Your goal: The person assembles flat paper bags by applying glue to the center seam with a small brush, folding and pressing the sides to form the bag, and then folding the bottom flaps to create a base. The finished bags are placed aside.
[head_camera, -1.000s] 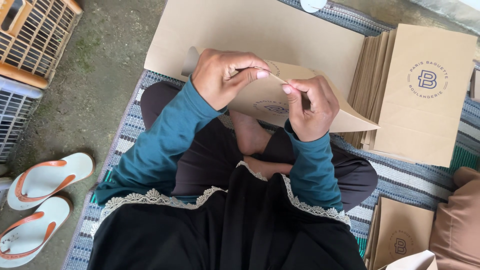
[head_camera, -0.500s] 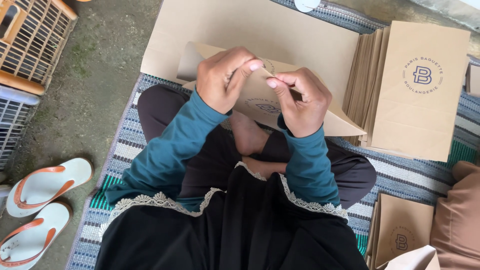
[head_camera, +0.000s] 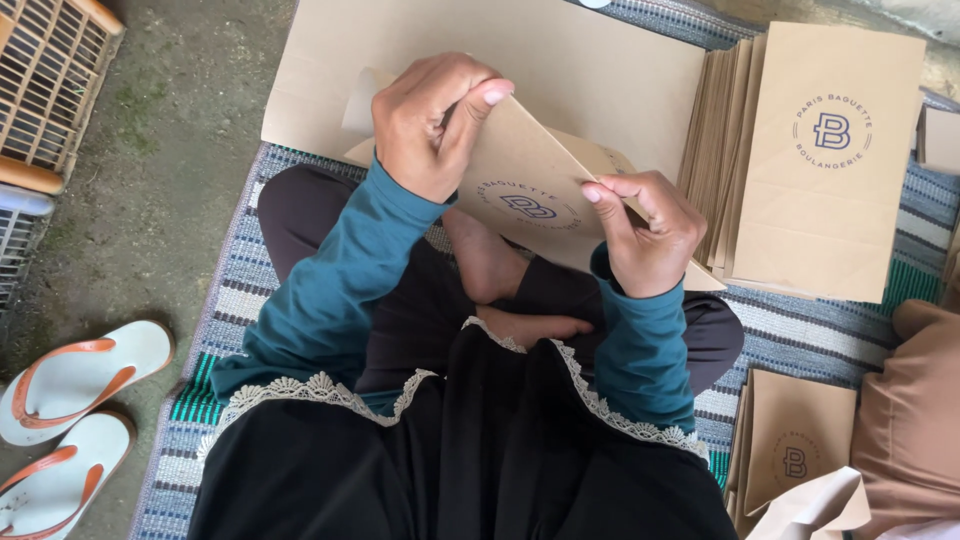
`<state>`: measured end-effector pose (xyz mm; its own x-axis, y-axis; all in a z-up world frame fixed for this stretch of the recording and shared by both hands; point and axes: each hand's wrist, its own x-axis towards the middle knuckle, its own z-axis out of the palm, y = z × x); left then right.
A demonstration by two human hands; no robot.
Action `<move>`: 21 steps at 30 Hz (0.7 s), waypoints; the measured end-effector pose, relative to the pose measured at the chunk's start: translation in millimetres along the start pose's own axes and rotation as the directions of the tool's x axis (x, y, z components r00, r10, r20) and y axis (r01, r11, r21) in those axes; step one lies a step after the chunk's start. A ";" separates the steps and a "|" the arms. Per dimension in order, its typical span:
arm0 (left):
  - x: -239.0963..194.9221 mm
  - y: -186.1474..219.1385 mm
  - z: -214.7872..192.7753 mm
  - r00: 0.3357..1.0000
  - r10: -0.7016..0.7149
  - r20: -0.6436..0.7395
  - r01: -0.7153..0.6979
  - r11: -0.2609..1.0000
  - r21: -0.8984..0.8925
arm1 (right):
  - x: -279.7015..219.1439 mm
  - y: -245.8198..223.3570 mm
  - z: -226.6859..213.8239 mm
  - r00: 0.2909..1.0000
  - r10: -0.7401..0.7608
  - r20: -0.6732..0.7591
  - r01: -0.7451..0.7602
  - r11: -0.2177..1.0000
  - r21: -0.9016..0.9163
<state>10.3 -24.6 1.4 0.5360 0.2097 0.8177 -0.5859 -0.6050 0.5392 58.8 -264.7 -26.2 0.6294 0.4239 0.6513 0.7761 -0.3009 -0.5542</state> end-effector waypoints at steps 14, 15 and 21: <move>5.2 -35.6 -45.0 0.977 -0.134 -0.164 0.154 0.981 0.120 | -31.5 42.6 -17.8 1.000 0.028 -0.001 -0.028 0.985 -0.172; 6.1 -35.5 -47.6 0.987 -0.098 -0.127 0.108 0.992 0.069 | -29.1 45.0 -16.6 0.998 0.008 -0.065 -0.018 0.987 -0.158; -72.0 -143.5 -88.9 0.885 -0.345 -0.314 0.343 0.937 -0.062 | 5.5 40.3 -32.7 0.935 -0.024 -0.355 -0.006 0.997 -0.082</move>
<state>1.7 115.4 -116.9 0.4854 0.6352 0.6007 -0.4029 -0.4473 0.7985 94.8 -302.4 -28.0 0.5837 0.1000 0.8058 0.7730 -0.3721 -0.5138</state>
